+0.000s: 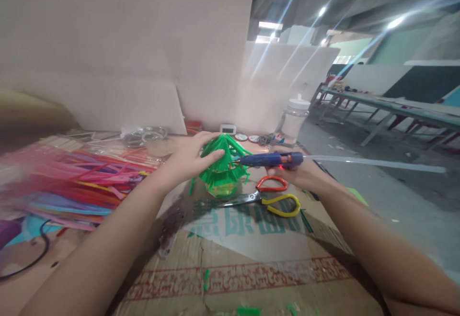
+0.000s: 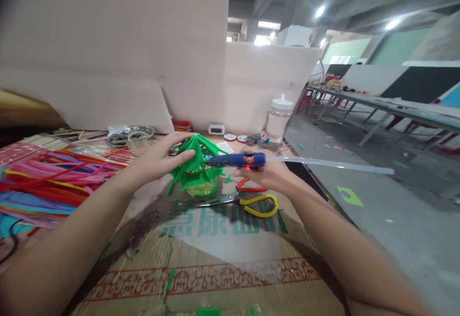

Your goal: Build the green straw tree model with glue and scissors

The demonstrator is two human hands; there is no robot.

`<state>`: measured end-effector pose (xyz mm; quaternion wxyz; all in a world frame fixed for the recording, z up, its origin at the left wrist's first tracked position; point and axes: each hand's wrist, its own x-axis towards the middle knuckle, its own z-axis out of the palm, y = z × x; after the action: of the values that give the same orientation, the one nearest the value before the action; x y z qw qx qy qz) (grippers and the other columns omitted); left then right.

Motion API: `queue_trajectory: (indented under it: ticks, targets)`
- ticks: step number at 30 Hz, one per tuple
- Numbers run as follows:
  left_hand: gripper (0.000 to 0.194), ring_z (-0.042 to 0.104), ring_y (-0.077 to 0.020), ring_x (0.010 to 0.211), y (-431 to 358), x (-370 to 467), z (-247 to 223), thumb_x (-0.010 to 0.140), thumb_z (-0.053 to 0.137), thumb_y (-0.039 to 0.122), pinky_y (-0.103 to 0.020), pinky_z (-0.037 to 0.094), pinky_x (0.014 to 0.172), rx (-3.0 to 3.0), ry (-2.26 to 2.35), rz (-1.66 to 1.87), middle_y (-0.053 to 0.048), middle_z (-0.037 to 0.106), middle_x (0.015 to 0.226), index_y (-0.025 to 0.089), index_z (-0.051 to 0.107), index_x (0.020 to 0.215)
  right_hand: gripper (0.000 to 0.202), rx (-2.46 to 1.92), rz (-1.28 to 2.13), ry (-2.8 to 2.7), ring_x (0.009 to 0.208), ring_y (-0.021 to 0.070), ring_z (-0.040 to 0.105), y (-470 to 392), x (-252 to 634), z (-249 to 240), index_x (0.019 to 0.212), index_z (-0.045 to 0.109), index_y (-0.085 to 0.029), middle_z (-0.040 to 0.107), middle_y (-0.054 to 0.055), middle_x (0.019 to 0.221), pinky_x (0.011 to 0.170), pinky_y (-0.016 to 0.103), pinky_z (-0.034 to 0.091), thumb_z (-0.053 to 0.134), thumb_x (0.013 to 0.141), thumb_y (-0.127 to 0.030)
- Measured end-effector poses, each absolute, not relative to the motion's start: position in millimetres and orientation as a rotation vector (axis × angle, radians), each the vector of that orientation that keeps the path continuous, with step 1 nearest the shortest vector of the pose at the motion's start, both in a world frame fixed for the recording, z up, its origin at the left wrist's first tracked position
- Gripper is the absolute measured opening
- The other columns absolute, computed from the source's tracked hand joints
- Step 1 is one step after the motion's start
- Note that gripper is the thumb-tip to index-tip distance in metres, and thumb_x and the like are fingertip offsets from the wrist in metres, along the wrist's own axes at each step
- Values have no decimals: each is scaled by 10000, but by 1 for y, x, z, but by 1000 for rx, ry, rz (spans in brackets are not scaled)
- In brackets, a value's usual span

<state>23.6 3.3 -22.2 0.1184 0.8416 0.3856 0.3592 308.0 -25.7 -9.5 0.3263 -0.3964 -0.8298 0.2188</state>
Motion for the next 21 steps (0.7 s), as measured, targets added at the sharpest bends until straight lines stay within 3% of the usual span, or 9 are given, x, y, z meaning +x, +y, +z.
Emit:
queue_trajectory:
  ticks: [21]
  targets:
    - [499, 532, -245, 1243, 2, 25, -21, 910, 509, 496, -416, 392, 1088, 2478, 1150, 1053, -88, 591, 1320, 197, 549, 1306, 273, -1156, 311, -2214, 638, 139, 529, -32, 304, -14, 737, 566, -199, 603, -16, 701, 575, 246, 350, 749, 745, -401]
